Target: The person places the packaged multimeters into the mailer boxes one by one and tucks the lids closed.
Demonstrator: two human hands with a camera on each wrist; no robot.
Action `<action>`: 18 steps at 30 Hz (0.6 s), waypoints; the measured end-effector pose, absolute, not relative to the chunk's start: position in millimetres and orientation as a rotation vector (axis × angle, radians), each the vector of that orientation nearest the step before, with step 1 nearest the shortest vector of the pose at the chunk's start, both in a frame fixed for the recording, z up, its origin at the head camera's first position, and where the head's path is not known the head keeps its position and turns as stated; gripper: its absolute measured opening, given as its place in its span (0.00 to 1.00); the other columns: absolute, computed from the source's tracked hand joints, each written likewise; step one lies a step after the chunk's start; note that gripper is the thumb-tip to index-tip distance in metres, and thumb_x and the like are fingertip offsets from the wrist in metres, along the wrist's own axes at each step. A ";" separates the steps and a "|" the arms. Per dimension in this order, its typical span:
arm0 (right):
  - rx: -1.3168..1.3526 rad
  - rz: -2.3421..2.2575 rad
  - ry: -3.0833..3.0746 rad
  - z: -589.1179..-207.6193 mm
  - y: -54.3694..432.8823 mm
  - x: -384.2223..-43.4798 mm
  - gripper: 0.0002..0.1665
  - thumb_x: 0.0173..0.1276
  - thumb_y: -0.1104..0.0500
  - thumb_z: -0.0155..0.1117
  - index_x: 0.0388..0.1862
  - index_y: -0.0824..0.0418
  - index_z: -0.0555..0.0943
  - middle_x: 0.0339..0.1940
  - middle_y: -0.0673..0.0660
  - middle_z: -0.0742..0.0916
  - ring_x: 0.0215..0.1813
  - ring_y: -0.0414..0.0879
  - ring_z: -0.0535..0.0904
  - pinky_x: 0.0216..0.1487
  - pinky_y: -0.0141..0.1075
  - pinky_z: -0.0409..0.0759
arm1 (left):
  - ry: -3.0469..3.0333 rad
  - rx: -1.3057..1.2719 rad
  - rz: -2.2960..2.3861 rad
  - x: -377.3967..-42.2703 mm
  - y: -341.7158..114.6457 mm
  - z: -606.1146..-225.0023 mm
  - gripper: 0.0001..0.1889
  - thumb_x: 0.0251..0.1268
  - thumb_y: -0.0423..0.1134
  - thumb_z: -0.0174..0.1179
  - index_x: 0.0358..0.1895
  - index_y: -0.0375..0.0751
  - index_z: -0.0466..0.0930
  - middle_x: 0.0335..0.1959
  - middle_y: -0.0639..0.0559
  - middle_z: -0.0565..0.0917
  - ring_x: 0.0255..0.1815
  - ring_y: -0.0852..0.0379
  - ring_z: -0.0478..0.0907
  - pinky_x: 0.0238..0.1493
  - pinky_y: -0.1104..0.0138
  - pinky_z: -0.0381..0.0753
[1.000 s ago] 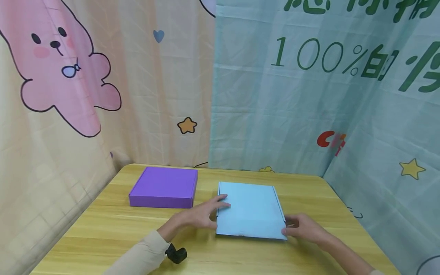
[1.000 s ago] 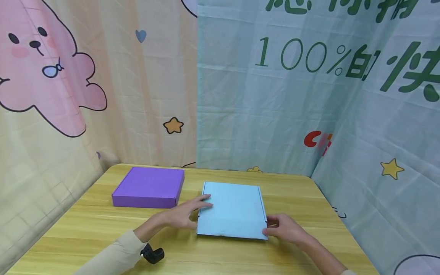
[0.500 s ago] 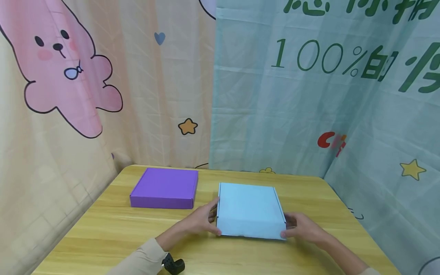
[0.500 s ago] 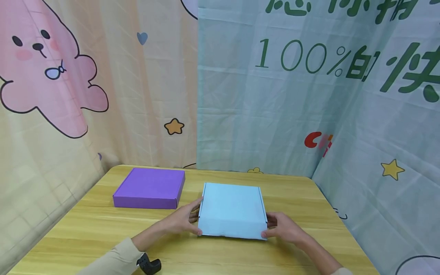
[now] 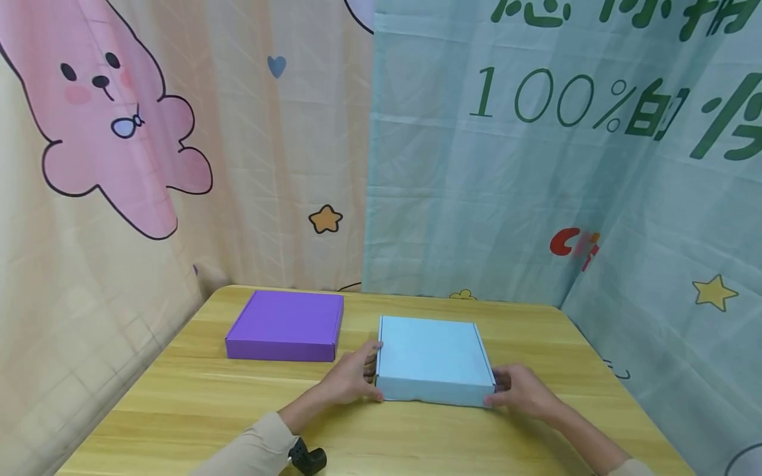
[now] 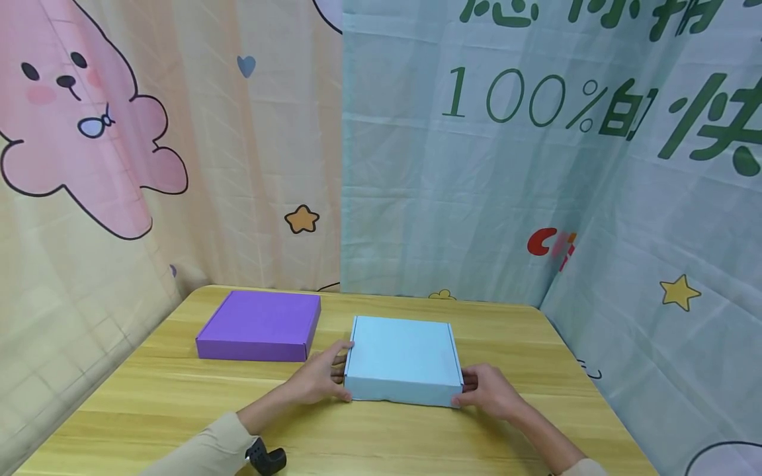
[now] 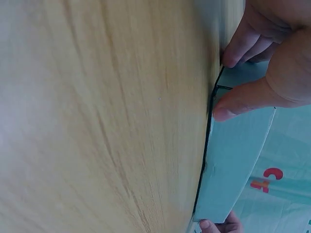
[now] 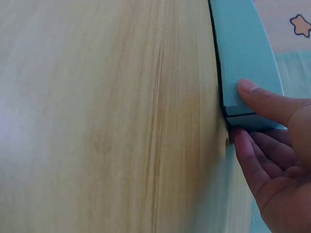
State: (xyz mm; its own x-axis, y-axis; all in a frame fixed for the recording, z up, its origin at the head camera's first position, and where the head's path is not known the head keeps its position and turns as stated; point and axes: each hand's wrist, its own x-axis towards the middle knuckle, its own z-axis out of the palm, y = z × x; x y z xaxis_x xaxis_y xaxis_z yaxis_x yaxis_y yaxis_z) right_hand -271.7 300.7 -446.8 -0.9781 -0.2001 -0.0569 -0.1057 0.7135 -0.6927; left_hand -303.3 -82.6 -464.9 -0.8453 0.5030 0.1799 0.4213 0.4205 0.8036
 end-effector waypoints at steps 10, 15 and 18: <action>-0.506 -1.080 2.823 -449.5 308.0 -276.5 0.28 0.56 0.58 0.84 0.53 0.71 0.86 0.48 0.64 0.90 0.51 0.57 0.87 0.52 0.52 0.85 | 2.548 0.843 1.481 -308.5 -80.4 -466.8 0.49 0.46 0.22 0.80 0.74 0.31 0.62 0.68 0.22 0.70 0.65 0.32 0.75 0.58 0.54 0.81; -0.535 -1.060 2.818 -449.9 311.6 -283.2 0.28 0.56 0.58 0.84 0.52 0.72 0.87 0.46 0.62 0.91 0.48 0.51 0.87 0.49 0.48 0.86 | 2.574 0.821 1.452 -310.7 -78.5 -466.3 0.50 0.45 0.23 0.81 0.75 0.34 0.63 0.68 0.24 0.72 0.66 0.33 0.75 0.60 0.52 0.79; -0.551 -1.043 2.827 -448.3 313.7 -289.1 0.27 0.56 0.58 0.84 0.50 0.72 0.87 0.43 0.59 0.91 0.44 0.47 0.85 0.45 0.44 0.87 | 2.616 0.813 1.425 -315.1 -75.7 -464.6 0.50 0.43 0.25 0.82 0.74 0.36 0.64 0.67 0.25 0.73 0.66 0.34 0.75 0.62 0.50 0.78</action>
State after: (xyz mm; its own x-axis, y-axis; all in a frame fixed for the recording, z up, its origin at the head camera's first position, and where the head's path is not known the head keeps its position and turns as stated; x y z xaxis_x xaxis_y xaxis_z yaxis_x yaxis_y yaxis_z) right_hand -289.1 313.7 -448.3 -0.9322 -0.3584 0.0499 -0.3049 0.7039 -0.6415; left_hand -315.1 -75.7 -464.6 -0.8599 0.4705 0.1978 0.4215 0.4359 0.7952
